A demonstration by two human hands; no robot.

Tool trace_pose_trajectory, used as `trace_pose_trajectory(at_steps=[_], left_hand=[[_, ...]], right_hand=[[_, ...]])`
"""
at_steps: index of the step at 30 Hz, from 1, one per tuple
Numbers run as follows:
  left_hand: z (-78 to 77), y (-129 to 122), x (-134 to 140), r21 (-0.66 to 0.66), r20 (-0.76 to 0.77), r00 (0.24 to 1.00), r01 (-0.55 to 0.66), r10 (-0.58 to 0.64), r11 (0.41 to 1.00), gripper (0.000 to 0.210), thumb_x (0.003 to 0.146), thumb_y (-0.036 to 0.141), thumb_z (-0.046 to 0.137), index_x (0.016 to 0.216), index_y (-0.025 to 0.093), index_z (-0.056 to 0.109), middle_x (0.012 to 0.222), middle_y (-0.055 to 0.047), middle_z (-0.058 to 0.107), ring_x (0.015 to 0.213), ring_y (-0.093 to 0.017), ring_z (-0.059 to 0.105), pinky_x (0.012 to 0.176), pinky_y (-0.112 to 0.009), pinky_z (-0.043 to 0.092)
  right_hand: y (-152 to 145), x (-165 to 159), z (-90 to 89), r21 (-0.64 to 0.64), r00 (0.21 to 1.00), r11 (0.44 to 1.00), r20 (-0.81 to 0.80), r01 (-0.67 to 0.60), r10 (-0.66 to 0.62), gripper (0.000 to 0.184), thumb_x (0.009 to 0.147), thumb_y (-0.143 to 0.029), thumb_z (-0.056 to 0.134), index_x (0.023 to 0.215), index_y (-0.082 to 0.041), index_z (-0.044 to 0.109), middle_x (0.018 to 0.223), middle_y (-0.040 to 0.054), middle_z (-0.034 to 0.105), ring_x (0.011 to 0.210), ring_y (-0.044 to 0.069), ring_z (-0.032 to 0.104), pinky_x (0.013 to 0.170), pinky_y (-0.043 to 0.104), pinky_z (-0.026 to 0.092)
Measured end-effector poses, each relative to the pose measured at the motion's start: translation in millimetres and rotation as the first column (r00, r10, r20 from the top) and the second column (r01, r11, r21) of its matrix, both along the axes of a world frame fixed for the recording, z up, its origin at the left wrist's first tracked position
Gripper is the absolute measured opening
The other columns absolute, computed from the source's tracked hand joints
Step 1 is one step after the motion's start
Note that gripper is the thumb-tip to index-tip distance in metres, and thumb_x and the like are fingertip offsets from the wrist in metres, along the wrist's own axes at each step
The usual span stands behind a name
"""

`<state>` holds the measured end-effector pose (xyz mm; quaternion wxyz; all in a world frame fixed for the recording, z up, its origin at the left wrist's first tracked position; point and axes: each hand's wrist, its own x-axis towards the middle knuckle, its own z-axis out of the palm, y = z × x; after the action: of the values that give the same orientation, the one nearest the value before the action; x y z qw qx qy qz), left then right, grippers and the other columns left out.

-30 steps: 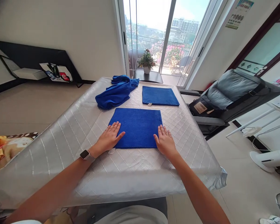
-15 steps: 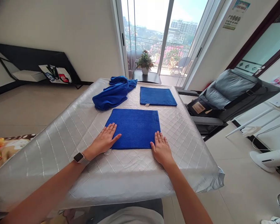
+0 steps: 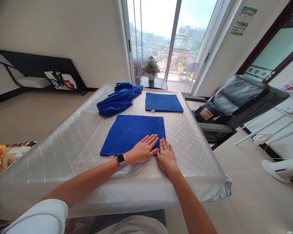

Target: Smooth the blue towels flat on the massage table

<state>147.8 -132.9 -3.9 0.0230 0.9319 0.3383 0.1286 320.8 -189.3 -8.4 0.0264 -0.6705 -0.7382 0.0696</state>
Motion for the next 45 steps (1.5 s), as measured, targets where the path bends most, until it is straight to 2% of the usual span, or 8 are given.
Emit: trace_pose_trajectory(at_steps=[2,5,13,17,27,32,38,45], left_hand=[[-1.9,7,11,-0.047,-0.008,1.000,-0.008,0.008,0.999,0.073,0.108,0.058,0.018,0.159,0.010,0.036,0.167,-0.014,0.031,0.157,-0.023,0.023,0.129,-0.041,0.018],[-5.6,16,-7,-0.098,-0.020,0.997,-0.072,0.071,0.993,0.074,0.107,0.059,0.016,0.160,0.012,0.034,0.167,-0.013,0.031,0.157,-0.023,0.023,0.128,-0.040,0.019],[-20.3,1,-138,-0.077,-0.086,0.933,-0.356,0.349,0.931,0.074,0.105,0.062,0.023,0.164,0.016,0.026,0.169,-0.011,0.028,0.157,-0.025,0.023,0.128,-0.047,0.019],[-27.3,-15,-173,-0.079,-0.108,0.890,-0.453,0.444,0.888,0.079,0.104,0.064,0.022,0.164,0.012,0.023,0.170,-0.014,0.023,0.158,-0.028,0.020,0.128,-0.048,0.020],[-28.7,-20,-171,-0.067,-0.069,0.888,-0.458,0.454,0.886,0.082,0.104,0.065,0.021,0.162,0.008,0.027,0.169,-0.016,0.025,0.157,-0.029,0.023,0.127,-0.048,0.023],[-28.4,-22,-172,-0.056,-0.069,0.892,-0.451,0.447,0.891,0.084,0.104,0.065,0.021,0.162,0.005,0.027,0.169,-0.018,0.025,0.157,-0.030,0.022,0.128,-0.047,0.023],[-29.1,-24,-170,-0.056,-0.053,0.891,-0.454,0.451,0.889,0.082,0.103,0.065,0.023,0.163,0.009,0.027,0.169,-0.016,0.027,0.157,-0.029,0.023,0.128,-0.047,0.023],[-18.5,-14,-189,-0.167,-0.101,0.887,-0.462,0.451,0.871,0.087,0.102,0.069,0.024,0.162,0.005,0.024,0.169,-0.019,0.023,0.157,-0.029,0.022,0.126,-0.046,0.028]], right_hand=[[0,1,-0.7,0.004,1.000,1.000,-0.003,0.000,0.000,0.068,0.108,-0.044,0.018,0.164,-0.007,0.022,0.171,0.0111,0.016,0.160,0.023,0.011,0.130,0.045,0.015],[0,1,-0.1,-0.003,1.000,1.000,-0.010,0.002,-0.002,0.070,0.108,-0.049,0.018,0.164,-0.008,0.021,0.172,0.0111,0.015,0.160,0.023,0.011,0.129,0.044,0.015],[0,0,2.5,-0.024,1.000,1.000,-0.019,0.010,-0.010,0.070,0.108,-0.050,0.015,0.165,-0.010,0.019,0.172,0.0096,0.014,0.160,0.022,0.009,0.130,0.044,0.015],[-1,0,3.9,-0.034,1.000,0.999,-0.006,0.015,-0.015,0.070,0.108,-0.051,0.015,0.165,-0.009,0.019,0.172,0.0097,0.014,0.160,0.022,0.009,0.130,0.043,0.014],[-3,0,4.8,-0.003,0.997,1.000,0.075,0.009,-0.009,0.070,0.109,-0.049,0.012,0.165,-0.009,0.021,0.171,0.0098,0.016,0.159,0.022,0.013,0.130,0.044,0.016],[-3,-1,16.4,0.000,0.991,1.000,0.131,-0.029,0.028,0.068,0.108,-0.047,0.015,0.163,-0.009,0.028,0.170,0.0107,0.021,0.159,0.025,0.015,0.129,0.049,0.016],[50,-11,36.9,-0.008,0.994,0.996,0.073,-0.084,0.085,0.067,0.108,-0.048,0.016,0.165,-0.014,0.025,0.171,0.0084,0.020,0.159,0.023,0.016,0.129,0.045,0.016],[95,-12,14.8,-0.042,0.999,0.998,0.003,0.041,-0.041,0.072,0.108,-0.050,0.016,0.165,-0.006,0.018,0.172,0.0119,0.013,0.160,0.024,0.011,0.129,0.043,0.013]])
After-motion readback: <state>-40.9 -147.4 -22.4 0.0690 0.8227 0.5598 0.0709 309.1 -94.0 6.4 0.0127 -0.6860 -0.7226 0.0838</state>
